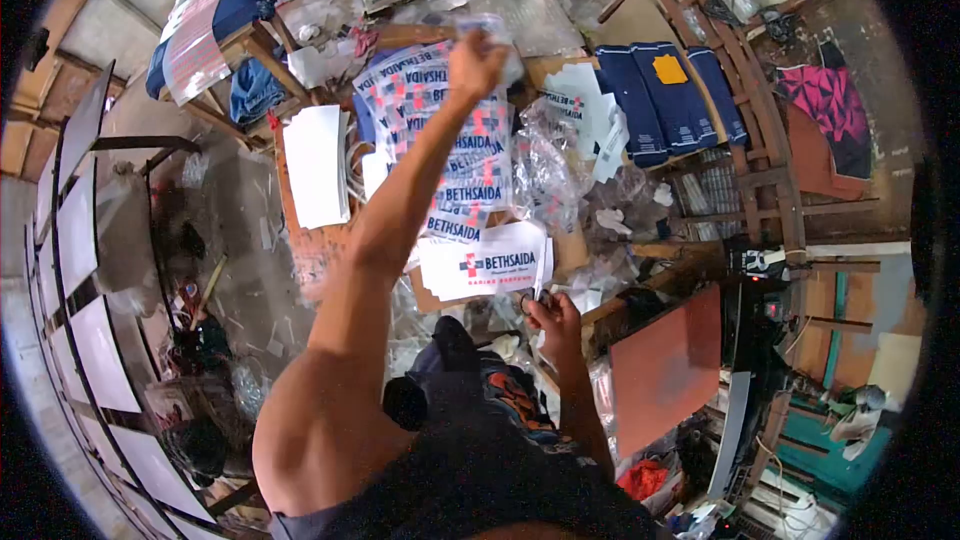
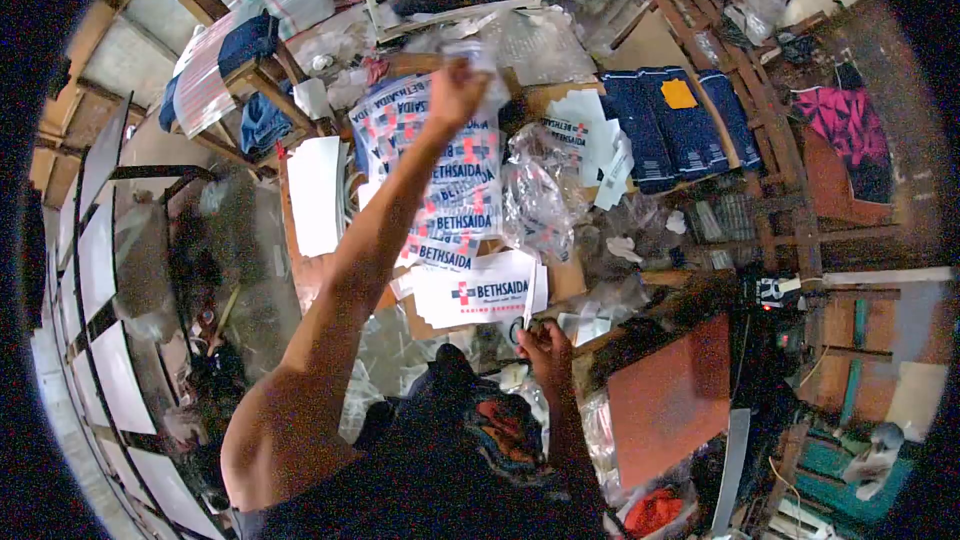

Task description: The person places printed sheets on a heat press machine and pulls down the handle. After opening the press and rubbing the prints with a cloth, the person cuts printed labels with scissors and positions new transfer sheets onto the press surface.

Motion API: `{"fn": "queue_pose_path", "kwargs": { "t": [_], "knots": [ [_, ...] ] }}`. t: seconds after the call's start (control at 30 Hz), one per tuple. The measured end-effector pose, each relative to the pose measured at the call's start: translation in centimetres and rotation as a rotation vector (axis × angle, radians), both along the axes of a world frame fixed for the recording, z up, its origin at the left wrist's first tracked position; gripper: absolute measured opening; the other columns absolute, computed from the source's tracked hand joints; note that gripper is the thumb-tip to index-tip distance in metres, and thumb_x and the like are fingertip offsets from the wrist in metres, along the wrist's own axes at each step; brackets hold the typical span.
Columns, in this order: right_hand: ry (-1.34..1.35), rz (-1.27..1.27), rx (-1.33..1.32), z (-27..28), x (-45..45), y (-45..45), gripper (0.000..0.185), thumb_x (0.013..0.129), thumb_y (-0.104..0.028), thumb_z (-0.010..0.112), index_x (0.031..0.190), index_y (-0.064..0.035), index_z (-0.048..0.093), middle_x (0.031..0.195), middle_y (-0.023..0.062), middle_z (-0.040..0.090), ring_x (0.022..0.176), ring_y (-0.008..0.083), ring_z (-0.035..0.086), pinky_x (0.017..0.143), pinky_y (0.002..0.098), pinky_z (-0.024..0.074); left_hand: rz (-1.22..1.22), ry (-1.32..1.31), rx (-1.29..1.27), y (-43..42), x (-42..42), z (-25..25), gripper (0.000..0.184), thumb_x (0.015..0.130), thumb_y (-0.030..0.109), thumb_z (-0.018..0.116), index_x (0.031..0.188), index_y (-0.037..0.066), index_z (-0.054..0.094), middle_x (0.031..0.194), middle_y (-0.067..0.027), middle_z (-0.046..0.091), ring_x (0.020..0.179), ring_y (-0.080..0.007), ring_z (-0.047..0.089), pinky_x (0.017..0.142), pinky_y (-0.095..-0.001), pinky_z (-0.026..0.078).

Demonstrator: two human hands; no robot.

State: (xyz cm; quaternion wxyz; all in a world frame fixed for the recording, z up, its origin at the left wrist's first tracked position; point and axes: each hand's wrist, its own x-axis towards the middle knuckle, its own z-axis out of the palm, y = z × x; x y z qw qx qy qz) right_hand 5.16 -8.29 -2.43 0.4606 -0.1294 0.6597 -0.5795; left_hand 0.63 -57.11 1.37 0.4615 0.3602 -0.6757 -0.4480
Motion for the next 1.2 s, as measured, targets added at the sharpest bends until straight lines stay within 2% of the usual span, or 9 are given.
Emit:
{"fn": "queue_pose_path", "kwargs": {
  "t": [0.23, 0.43, 0.6, 0.7, 0.77, 0.9, 0.97, 1.1, 1.2],
  "knots": [
    [0.003, -0.082, 0.057, 2.0, 1.5, 0.4, 0.013, 0.095, -0.006, 0.071, 0.095, -0.0046, 0.058, 0.084, 0.0011, 0.063, 0.072, 0.0109, 0.063, 0.069, 0.0296, 0.0541, 0.024, -0.185, 0.257, 0.9, -10.6, -4.3, 0.043, 0.081, 0.033, 0.073, 0.109, 0.001, 0.073, 0.109, -0.0286, 0.072, 0.106, -0.0426, 0.071, 0.093, -0.0452, 0.057],
    [-0.004, -0.077, 0.140, 1.1, 1.1, 1.0, 0.023, 0.094, -0.009, 0.075, 0.111, 0.0000, 0.062, 0.091, 0.0037, 0.067, 0.074, 0.0119, 0.068, 0.067, 0.0274, 0.0575, 0.016, -0.443, 0.326, -1.7, -13.3, -6.8, 0.041, 0.077, 0.030, 0.077, 0.107, 0.003, 0.076, 0.114, -0.0248, 0.073, 0.111, -0.0396, 0.070, 0.094, -0.0436, 0.058],
    [0.002, -0.153, 0.116, 2.4, 0.2, 0.6, 0.021, 0.094, -0.011, 0.074, 0.106, -0.0010, 0.061, 0.089, 0.0025, 0.065, 0.074, 0.0127, 0.065, 0.070, 0.0296, 0.0552, -0.096, -0.712, 0.169, -1.0, -10.6, -1.2, 0.037, 0.079, 0.029, 0.080, 0.106, 0.004, 0.077, 0.115, -0.0215, 0.074, 0.109, -0.0349, 0.072, 0.091, -0.0428, 0.059],
    [0.075, -0.100, 0.131, 3.6, 0.1, 0.1, 0.018, 0.093, -0.013, 0.074, 0.095, -0.0031, 0.059, 0.081, 0.0023, 0.064, 0.073, 0.0122, 0.065, 0.069, 0.0302, 0.0534, 0.040, -0.683, -0.095, 0.1, -6.1, 0.7, 0.032, 0.085, 0.030, 0.075, 0.105, 0.005, 0.076, 0.106, -0.0211, 0.075, 0.099, -0.0358, 0.074, 0.084, -0.0458, 0.060],
    [0.101, -0.022, 0.176, 5.0, -0.3, -1.6, 0.018, 0.092, -0.010, 0.074, 0.095, -0.0027, 0.058, 0.078, 0.0022, 0.063, 0.072, 0.0123, 0.065, 0.068, 0.0290, 0.0526, 0.060, -0.216, -0.244, 1.1, -1.6, 1.0, 0.030, 0.091, 0.033, 0.069, 0.101, 0.005, 0.074, 0.096, -0.0210, 0.074, 0.086, -0.0368, 0.074, 0.076, -0.0486, 0.058],
    [0.109, 0.144, 0.084, 3.1, -1.6, -4.8, 0.017, 0.093, -0.009, 0.075, 0.097, -0.0038, 0.059, 0.080, 0.0023, 0.064, 0.072, 0.0114, 0.064, 0.065, 0.0278, 0.0501, 0.366, -0.073, 0.025, 6.4, 12.1, -0.9, 0.023, 0.092, 0.028, 0.071, 0.095, 0.006, 0.072, 0.081, -0.0156, 0.073, 0.071, -0.0346, 0.070, 0.067, -0.0479, 0.054],
    [0.168, 0.259, 0.117, 2.2, -2.2, -8.1, 0.016, 0.095, -0.010, 0.073, 0.096, -0.0057, 0.058, 0.078, -0.0020, 0.060, 0.073, 0.0068, 0.059, 0.067, 0.0240, 0.0471, 0.510, -0.147, 0.148, 6.8, 19.7, -5.2, 0.026, 0.090, 0.027, 0.075, 0.102, 0.005, 0.070, 0.090, -0.0169, 0.072, 0.082, -0.0347, 0.069, 0.074, -0.0473, 0.054],
    [0.152, 0.317, -0.050, 2.2, -2.1, -15.8, 0.015, 0.097, -0.009, 0.072, 0.095, -0.0065, 0.057, 0.079, -0.0030, 0.059, 0.071, 0.0056, 0.056, 0.066, 0.0229, 0.0453, 0.749, -0.858, -0.006, 5.5, 31.0, -9.7, 0.093, 0.075, 0.054, 0.083, 0.143, 0.001, 0.049, 0.138, -0.0265, 0.053, 0.127, -0.0437, 0.050, 0.107, -0.0516, 0.042],
    [0.184, 0.354, -0.110, 0.0, -2.3, -20.1, 0.020, 0.095, -0.012, 0.075, 0.095, -0.0053, 0.057, 0.083, -0.0018, 0.060, 0.072, 0.0070, 0.057, 0.066, 0.0242, 0.0465, 0.559, -1.007, 0.167, 4.8, 34.0, -10.3, 0.117, 0.067, 0.063, 0.087, 0.150, -0.002, 0.038, 0.138, -0.0271, 0.052, 0.129, -0.0436, 0.049, 0.107, -0.0518, 0.043]
  ]
}}
